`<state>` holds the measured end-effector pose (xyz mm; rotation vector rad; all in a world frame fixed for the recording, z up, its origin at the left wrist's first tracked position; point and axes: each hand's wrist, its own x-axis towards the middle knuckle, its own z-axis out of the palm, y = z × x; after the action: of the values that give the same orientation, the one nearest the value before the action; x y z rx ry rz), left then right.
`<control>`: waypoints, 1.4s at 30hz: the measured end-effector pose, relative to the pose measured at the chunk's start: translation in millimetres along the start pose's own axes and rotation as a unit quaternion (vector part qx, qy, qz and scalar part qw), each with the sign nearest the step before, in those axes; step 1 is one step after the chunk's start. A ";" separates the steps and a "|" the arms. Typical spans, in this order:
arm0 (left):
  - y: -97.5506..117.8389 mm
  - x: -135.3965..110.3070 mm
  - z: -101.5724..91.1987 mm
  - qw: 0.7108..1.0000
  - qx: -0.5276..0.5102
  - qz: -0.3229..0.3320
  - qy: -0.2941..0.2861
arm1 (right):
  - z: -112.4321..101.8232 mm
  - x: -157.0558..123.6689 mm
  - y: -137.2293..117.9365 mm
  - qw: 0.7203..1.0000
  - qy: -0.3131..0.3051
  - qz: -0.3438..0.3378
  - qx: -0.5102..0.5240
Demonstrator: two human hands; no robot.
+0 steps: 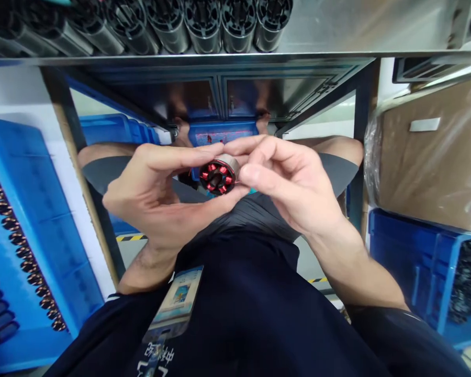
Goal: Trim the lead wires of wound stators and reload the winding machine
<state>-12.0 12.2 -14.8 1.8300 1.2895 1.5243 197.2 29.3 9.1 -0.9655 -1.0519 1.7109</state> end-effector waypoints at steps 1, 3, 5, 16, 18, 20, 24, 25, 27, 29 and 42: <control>-1.1 -2.3 1.7 1.000 -0.013 -0.018 -0.004 | -2.0 0.9 3.6 0.999 -0.009 0.036 0.028; -0.4 -5.0 4.0 0.999 -0.038 -0.032 0.000 | -6.1 0.9 9.6 0.995 -0.005 0.090 0.052; 2.2 -5.2 5.5 0.998 -0.055 -0.028 0.023 | -9.8 -1.4 10.1 0.998 0.028 0.062 0.008; 5.9 -0.9 7.9 0.998 -0.040 0.007 0.054 | -9.7 2.0 2.2 0.997 0.029 0.008 -0.072; 7.2 -2.2 6.0 0.998 -0.030 0.007 0.059 | -12.9 -0.1 7.3 0.991 0.079 -0.032 -0.104; 8.5 -3.3 3.6 0.998 -0.027 -0.002 0.049 | -17.5 -5.1 4.8 0.965 0.092 -0.143 -0.198; 12.9 -2.9 -1.0 0.997 -0.066 -0.025 0.017 | -25.7 -13.6 -17.1 0.880 0.008 -0.282 -0.382; 14.8 -2.2 -2.3 0.997 -0.074 -0.030 0.011 | -26.5 -14.1 -23.2 0.871 -0.007 -0.280 -0.405; 19.3 -0.7 -5.5 0.995 -0.079 -0.052 -0.008 | -26.7 -13.1 -33.6 0.861 -0.021 -0.262 -0.435; 23.6 0.4 -9.9 0.994 -0.078 -0.071 -0.033 | -25.4 -10.7 -40.0 0.848 -0.020 -0.260 -0.461; 24.0 6.9 -29.7 0.977 -0.127 -0.093 -0.142 | -12.7 -10.4 -49.2 0.823 -0.014 -0.196 -0.532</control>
<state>-30.6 -0.1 16.9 1.6418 1.0459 1.2147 225.6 35.0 52.1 -1.2363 -2.1351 0.6987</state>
